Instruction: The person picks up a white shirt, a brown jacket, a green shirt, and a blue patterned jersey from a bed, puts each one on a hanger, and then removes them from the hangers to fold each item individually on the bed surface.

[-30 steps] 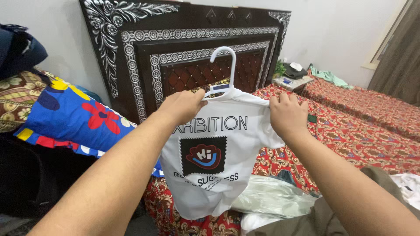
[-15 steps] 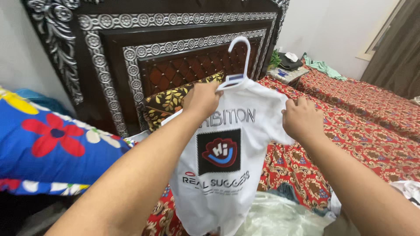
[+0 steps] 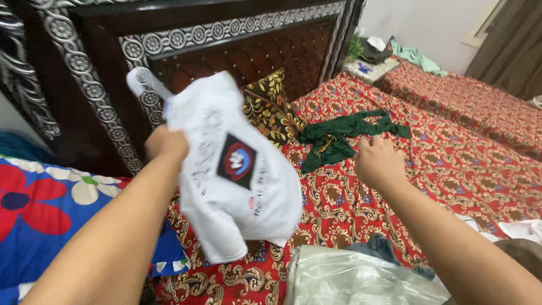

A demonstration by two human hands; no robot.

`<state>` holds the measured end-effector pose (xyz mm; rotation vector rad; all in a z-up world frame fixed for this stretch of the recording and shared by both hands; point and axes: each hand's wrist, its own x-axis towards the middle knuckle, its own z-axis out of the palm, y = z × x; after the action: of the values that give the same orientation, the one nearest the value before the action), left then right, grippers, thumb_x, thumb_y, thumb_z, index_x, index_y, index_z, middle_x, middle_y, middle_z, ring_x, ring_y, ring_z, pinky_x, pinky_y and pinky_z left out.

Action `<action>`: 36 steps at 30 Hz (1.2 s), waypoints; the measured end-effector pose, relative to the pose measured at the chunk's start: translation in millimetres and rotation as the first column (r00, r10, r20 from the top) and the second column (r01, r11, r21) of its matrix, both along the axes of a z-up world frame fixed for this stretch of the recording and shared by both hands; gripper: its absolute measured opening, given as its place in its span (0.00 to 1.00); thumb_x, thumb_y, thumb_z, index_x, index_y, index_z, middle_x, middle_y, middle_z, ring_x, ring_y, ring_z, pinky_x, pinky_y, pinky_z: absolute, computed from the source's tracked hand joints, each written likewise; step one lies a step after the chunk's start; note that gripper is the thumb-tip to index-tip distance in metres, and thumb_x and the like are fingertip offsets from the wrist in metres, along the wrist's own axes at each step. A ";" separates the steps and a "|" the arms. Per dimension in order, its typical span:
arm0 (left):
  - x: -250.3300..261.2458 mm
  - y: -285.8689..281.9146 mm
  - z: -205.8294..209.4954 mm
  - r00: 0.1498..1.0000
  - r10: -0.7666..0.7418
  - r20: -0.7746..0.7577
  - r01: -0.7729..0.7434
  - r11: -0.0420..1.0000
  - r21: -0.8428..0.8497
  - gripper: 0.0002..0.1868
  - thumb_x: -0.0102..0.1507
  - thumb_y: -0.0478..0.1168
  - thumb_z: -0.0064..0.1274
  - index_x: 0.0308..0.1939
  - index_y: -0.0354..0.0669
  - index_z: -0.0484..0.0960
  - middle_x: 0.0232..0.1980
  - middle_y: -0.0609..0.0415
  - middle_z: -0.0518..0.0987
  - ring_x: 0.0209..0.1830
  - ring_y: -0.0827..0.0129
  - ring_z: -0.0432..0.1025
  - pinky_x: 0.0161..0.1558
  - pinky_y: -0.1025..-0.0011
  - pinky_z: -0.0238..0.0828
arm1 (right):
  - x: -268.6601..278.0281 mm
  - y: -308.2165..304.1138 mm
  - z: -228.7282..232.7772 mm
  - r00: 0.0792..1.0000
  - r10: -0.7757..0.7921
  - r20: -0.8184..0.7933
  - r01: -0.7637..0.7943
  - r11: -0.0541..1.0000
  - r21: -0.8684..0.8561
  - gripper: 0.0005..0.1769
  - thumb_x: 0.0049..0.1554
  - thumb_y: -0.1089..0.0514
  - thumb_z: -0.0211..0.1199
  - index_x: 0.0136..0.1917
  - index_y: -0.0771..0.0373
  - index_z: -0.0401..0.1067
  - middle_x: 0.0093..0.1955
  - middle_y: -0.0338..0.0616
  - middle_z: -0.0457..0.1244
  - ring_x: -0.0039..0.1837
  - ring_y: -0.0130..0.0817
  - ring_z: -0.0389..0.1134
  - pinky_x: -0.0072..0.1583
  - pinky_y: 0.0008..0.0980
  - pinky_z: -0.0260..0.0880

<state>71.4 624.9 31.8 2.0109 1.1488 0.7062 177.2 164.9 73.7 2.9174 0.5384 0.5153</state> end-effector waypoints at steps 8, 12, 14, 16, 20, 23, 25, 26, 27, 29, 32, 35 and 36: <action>-47.8 120.1 -116.4 0.941 -0.019 -0.339 0.067 0.989 0.130 0.11 0.64 0.40 0.54 0.47 0.40 0.85 0.51 0.38 0.81 0.50 0.45 0.77 0.48 0.55 0.75 | 11.7 78.0 -58.6 0.984 -0.042 -0.174 0.018 0.990 -0.137 0.18 0.61 0.54 0.49 0.63 0.57 0.66 0.63 0.48 0.62 0.69 0.47 0.62 0.66 0.57 0.63; -5.8 103.9 -115.3 0.957 -0.143 -0.251 0.250 0.846 0.471 0.09 0.64 0.36 0.53 0.45 0.41 0.85 0.50 0.40 0.80 0.48 0.48 0.77 0.45 0.56 0.76 | 22.2 123.2 -84.8 0.974 0.226 -0.030 -0.225 0.974 0.022 0.29 0.59 0.52 0.49 0.71 0.66 0.59 0.70 0.52 0.60 0.73 0.47 0.59 0.69 0.59 0.57; 31.4 71.2 -86.3 0.768 -0.229 -0.598 0.562 0.690 0.457 0.09 0.69 0.36 0.48 0.50 0.43 0.83 0.53 0.48 0.80 0.54 0.57 0.76 0.54 0.58 0.76 | 26.0 146.2 -90.9 0.974 0.222 -0.045 -0.220 0.975 0.038 0.29 0.60 0.55 0.48 0.73 0.65 0.58 0.72 0.53 0.58 0.76 0.46 0.56 0.71 0.60 0.55; 64.1 25.3 -54.3 0.688 -0.460 -0.561 0.725 0.397 0.563 0.31 0.60 0.34 0.47 0.69 0.44 0.66 0.75 0.49 0.64 0.78 0.62 0.53 0.73 0.48 0.44 | 29.8 164.6 -87.2 0.978 0.206 -0.043 -0.204 0.977 0.055 0.30 0.60 0.58 0.47 0.75 0.65 0.57 0.75 0.54 0.56 0.78 0.46 0.54 0.72 0.61 0.52; 112.2 -58.3 -7.3 0.616 -0.564 -0.550 0.774 0.304 0.555 0.35 0.64 0.36 0.39 0.77 0.42 0.55 0.82 0.49 0.52 0.82 0.63 0.44 0.76 0.52 0.36 | 25.9 165.6 -78.0 0.982 0.172 -0.081 -0.163 0.980 0.115 0.30 0.60 0.57 0.47 0.75 0.64 0.57 0.78 0.50 0.54 0.80 0.44 0.51 0.74 0.61 0.49; 128.6 -106.3 14.7 0.561 -0.627 -0.541 0.792 0.216 0.572 0.34 0.66 0.39 0.37 0.78 0.40 0.53 0.82 0.47 0.51 0.83 0.62 0.44 0.77 0.53 0.35 | 20.6 137.7 -69.2 0.993 0.110 -0.052 -0.105 0.990 0.090 0.32 0.59 0.56 0.47 0.76 0.65 0.56 0.78 0.50 0.53 0.80 0.45 0.50 0.73 0.62 0.48; 136.0 -140.5 26.1 0.523 -0.662 -0.537 0.791 0.142 0.595 0.34 0.67 0.39 0.36 0.78 0.39 0.53 0.83 0.47 0.51 0.83 0.62 0.45 0.78 0.53 0.35 | 12.9 106.0 -61.9 0.997 0.049 -0.055 -0.044 0.995 0.094 0.33 0.60 0.54 0.48 0.76 0.65 0.55 0.78 0.51 0.53 0.80 0.46 0.49 0.73 0.63 0.47; 138.4 -153.3 30.3 0.468 -0.662 -0.585 0.833 0.110 0.542 0.37 0.65 0.44 0.39 0.78 0.38 0.51 0.82 0.47 0.49 0.83 0.62 0.43 0.77 0.54 0.33 | 8.4 88.6 -58.0 0.999 -0.009 -0.044 0.012 0.996 0.086 0.32 0.60 0.55 0.48 0.76 0.65 0.55 0.79 0.51 0.53 0.80 0.46 0.50 0.74 0.62 0.48; 140.2 -167.9 33.0 0.411 -0.660 -0.630 0.870 0.077 0.487 0.41 0.63 0.49 0.41 0.77 0.38 0.49 0.82 0.48 0.48 0.82 0.61 0.40 0.77 0.55 0.32 | 1.6 69.2 -53.4 0.997 -0.068 -0.031 0.070 0.995 0.077 0.31 0.61 0.55 0.47 0.77 0.64 0.55 0.79 0.51 0.53 0.80 0.46 0.50 0.75 0.61 0.48; 145.3 -199.1 33.3 0.388 -0.691 -0.610 0.852 0.017 0.523 0.38 0.64 0.44 0.37 0.78 0.38 0.49 0.82 0.47 0.48 0.82 0.62 0.41 0.76 0.54 0.33 | -16.8 26.0 -42.6 0.984 -0.170 -0.059 0.174 0.982 0.068 0.30 0.62 0.54 0.47 0.76 0.64 0.55 0.79 0.51 0.52 0.80 0.46 0.49 0.74 0.63 0.47; 146.2 -253.3 27.8 0.326 -0.752 -0.573 0.838 -0.050 0.544 0.35 0.67 0.40 0.33 0.78 0.38 0.50 0.83 0.47 0.49 0.82 0.62 0.42 0.77 0.54 0.33 | -55.4 -33.0 -27.9 0.941 -0.328 -0.076 0.331 0.943 0.031 0.32 0.61 0.54 0.48 0.76 0.64 0.55 0.79 0.52 0.51 0.81 0.47 0.48 0.73 0.65 0.47; 140.9 -310.0 22.6 0.220 -0.795 -0.565 0.844 -0.135 0.519 0.34 0.67 0.41 0.33 0.79 0.39 0.50 0.83 0.47 0.48 0.83 0.61 0.42 0.77 0.53 0.32 | -95.0 -79.3 -18.6 0.887 -0.457 -0.068 0.458 0.889 0.004 0.33 0.60 0.54 0.49 0.76 0.64 0.55 0.79 0.51 0.51 0.81 0.46 0.48 0.73 0.66 0.48; 136.1 -329.7 21.4 0.183 -0.793 -0.581 0.845 -0.175 0.505 0.34 0.67 0.40 0.33 0.78 0.40 0.49 0.83 0.48 0.48 0.83 0.60 0.41 0.77 0.52 0.32 | -108.9 -92.5 -16.9 0.869 -0.489 -0.075 0.491 0.871 0.009 0.32 0.61 0.52 0.49 0.76 0.62 0.56 0.79 0.49 0.52 0.82 0.45 0.48 0.73 0.66 0.49</action>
<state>207.5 295.2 53.1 2.8496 -0.9599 0.3482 68.2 72.4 56.8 2.9401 -0.2165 0.3487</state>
